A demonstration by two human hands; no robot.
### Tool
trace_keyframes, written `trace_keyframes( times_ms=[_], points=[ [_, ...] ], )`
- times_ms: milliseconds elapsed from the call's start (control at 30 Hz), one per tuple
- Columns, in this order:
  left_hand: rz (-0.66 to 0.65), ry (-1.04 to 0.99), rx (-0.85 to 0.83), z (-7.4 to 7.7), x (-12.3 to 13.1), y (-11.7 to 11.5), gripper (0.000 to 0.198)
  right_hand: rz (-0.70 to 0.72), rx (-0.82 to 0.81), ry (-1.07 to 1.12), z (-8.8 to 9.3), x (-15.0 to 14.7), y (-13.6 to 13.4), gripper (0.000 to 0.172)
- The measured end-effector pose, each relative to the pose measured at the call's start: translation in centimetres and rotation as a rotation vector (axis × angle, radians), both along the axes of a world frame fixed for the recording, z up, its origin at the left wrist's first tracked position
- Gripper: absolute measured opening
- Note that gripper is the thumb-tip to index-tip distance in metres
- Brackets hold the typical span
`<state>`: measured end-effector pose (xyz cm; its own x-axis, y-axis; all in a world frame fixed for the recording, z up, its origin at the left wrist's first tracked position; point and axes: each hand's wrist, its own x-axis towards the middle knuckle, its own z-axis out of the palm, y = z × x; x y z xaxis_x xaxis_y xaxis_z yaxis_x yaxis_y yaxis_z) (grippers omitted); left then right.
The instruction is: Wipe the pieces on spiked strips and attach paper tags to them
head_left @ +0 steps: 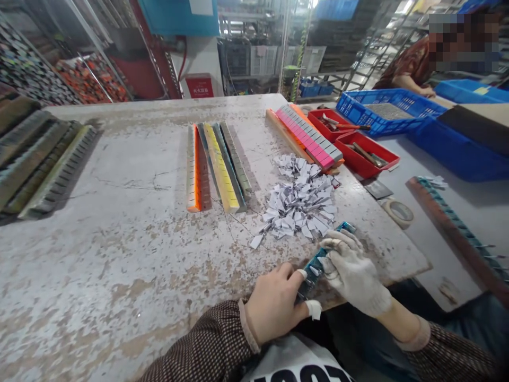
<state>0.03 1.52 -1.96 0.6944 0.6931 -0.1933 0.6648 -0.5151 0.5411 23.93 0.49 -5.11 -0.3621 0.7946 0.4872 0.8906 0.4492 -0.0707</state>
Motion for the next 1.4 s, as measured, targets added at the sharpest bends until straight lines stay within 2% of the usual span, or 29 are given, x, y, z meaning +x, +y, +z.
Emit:
trace_keyframes(
  times_ms=[300, 400, 567, 667, 733, 800, 867, 900, 967, 1100, 1167, 1267, 1400],
  points=[
    [-0.016, -0.007, -0.005, -0.4, 0.3, -0.2, 0.036, 0.043, -0.136, -0.086, 1.5, -1.1, 2.4, 0.016],
    [-0.02, -0.008, -0.03, -0.5, 0.3, -0.4, 0.035, 0.072, -0.155, -0.078, 0.9, -0.9, 2.4, 0.017],
    [0.022, -0.052, -0.063, -0.6, 0.1, -0.4, 0.044, 0.082, -0.104, 0.027, -0.6, -0.1, 1.9, 0.012],
    [0.003, -0.03, -0.067, -0.2, -0.3, 0.0, 0.047, 0.098, -0.126, 0.12, -0.4, 0.6, 1.4, 0.008],
    [-0.046, -0.011, -0.06, 0.2, -0.3, 0.9, 0.044, 0.078, -0.171, 0.211, 0.2, 1.3, 1.0, 0.008],
    [-0.033, 0.013, 0.004, 0.5, 0.0, 2.6, 0.033, 0.014, -0.17, 0.292, 0.7, 2.0, 0.6, 0.008],
    [0.048, 0.03, 0.151, 0.7, 0.8, 4.9, 0.024, -0.072, -0.121, 0.329, 0.9, 2.5, 0.2, 0.007],
    [0.082, 0.028, 0.24, 0.7, 1.3, 6.2, 0.026, -0.106, -0.098, 0.334, 0.9, 2.6, 0.0, 0.006],
    [0.054, 0.034, 0.344, 0.6, 2.5, 8.7, 0.031, -0.14, -0.071, 0.336, 0.6, 2.6, -0.4, 0.005],
    [0.044, 0.05, 0.346, -0.3, 3.6, 11.7, 0.024, -0.128, -0.027, 0.338, -0.1, 2.3, -1.6, 0.003],
    [0.064, 0.024, 0.327, -0.9, 3.3, 12.2, 0.019, -0.153, 0.005, 0.348, -0.4, 2.6, -2.2, 0.001],
    [0.115, -0.057, 0.258, -1.7, 2.5, 12.0, 0.021, -0.214, 0.053, 0.362, -0.4, 3.0, -2.4, 0.005],
    [0.16, -0.221, 0.1, -1.4, 1.9, 10.3, 0.017, -0.186, 0.043, 0.309, 1.0, 1.7, -1.0, 0.018]
  ],
)
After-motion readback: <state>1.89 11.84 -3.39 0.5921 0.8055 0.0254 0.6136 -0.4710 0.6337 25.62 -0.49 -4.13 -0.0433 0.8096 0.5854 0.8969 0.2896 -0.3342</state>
